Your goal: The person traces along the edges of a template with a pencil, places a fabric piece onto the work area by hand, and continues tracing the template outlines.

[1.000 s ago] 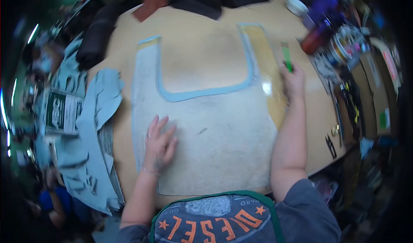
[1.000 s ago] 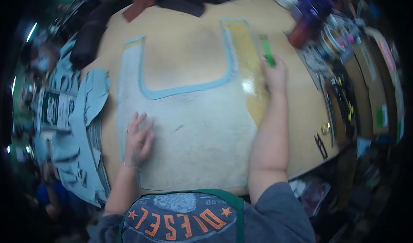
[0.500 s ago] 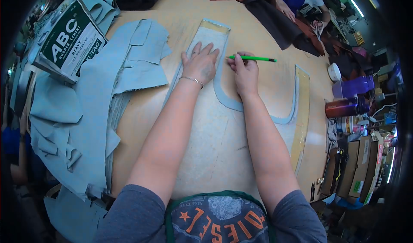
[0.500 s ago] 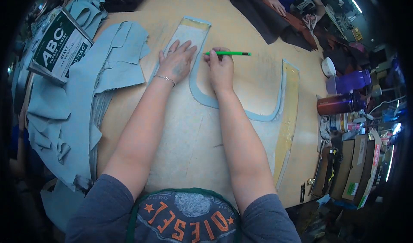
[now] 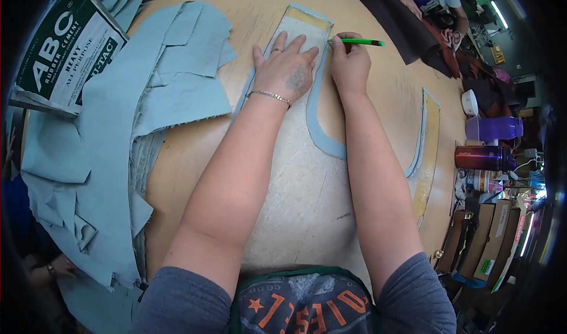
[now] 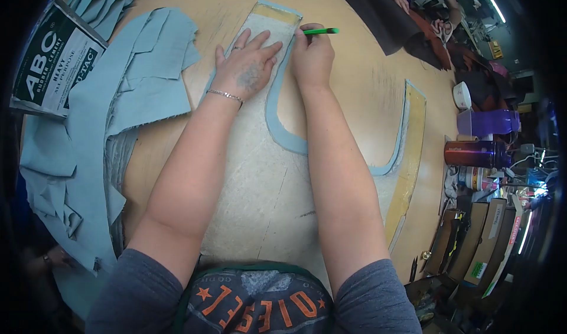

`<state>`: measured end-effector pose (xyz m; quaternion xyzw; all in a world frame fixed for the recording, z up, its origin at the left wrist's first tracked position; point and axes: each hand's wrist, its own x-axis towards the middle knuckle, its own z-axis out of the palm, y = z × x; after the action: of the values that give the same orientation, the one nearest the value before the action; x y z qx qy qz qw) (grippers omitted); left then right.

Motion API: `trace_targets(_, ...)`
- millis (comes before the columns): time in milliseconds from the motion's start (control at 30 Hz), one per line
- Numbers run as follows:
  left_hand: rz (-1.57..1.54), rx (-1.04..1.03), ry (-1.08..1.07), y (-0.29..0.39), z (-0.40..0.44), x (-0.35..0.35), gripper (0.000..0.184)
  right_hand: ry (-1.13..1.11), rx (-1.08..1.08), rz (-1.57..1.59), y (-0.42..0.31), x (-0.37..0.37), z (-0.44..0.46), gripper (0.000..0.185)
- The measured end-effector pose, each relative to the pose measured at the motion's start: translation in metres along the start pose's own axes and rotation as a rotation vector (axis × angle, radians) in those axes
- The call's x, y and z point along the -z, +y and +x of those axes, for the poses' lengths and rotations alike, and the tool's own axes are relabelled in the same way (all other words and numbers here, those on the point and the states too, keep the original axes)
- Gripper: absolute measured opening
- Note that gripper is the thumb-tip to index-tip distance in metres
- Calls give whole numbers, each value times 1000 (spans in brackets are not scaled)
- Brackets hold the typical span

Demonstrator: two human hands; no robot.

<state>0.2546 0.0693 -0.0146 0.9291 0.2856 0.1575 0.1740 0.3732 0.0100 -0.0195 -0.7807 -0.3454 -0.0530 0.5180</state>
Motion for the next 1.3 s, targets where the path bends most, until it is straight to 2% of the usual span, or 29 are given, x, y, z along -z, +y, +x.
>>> trace_targets(100, 5, -4, 5, -3, -1, -2, 33, -67, 128, -132, -27, 16, -43, 11)
trace_targets(167, -11, -9, 9, -4, -2, -3, 32, -117, 294, -81, -37, 30, -76, 13)
trace_targets(333, -26, 4, -6, -1, 0, -2, 32, -308, 347, -36, -64, 71, -131, 15)
trace_targets(433, 25, 13, -8, 1, 0, -2, 32, -348, 317, -33, -59, 95, -142, 14)
trace_targets(600, 107, 6, -17, 1, 0, -2, 33, -369, -14, -54, -39, 143, -143, 7)
trace_targets(833, 196, 37, -78, 2, 8, -5, 34, -238, -421, 258, 26, 246, -148, 3)
trace_targets(967, 228, 34, -86, 3, 9, -5, 34, -322, -463, 88, 60, 286, -123, 9)
trace_targets(1067, 247, 33, -91, 3, 10, -6, 34, -527, -539, 167, 69, 296, -88, 15)
trace_targets(1167, 206, -17, -56, -9, 13, -18, 34, -522, -578, 242, 69, 296, -67, 17)
trace_targets(1200, 172, -51, -21, -23, 17, -24, 34, -404, -558, 234, 73, 292, -69, 17)
trace_targets(1300, 147, -9, 0, -6, 10, -14, 33, -7, -443, 413, 74, 255, -77, 17)
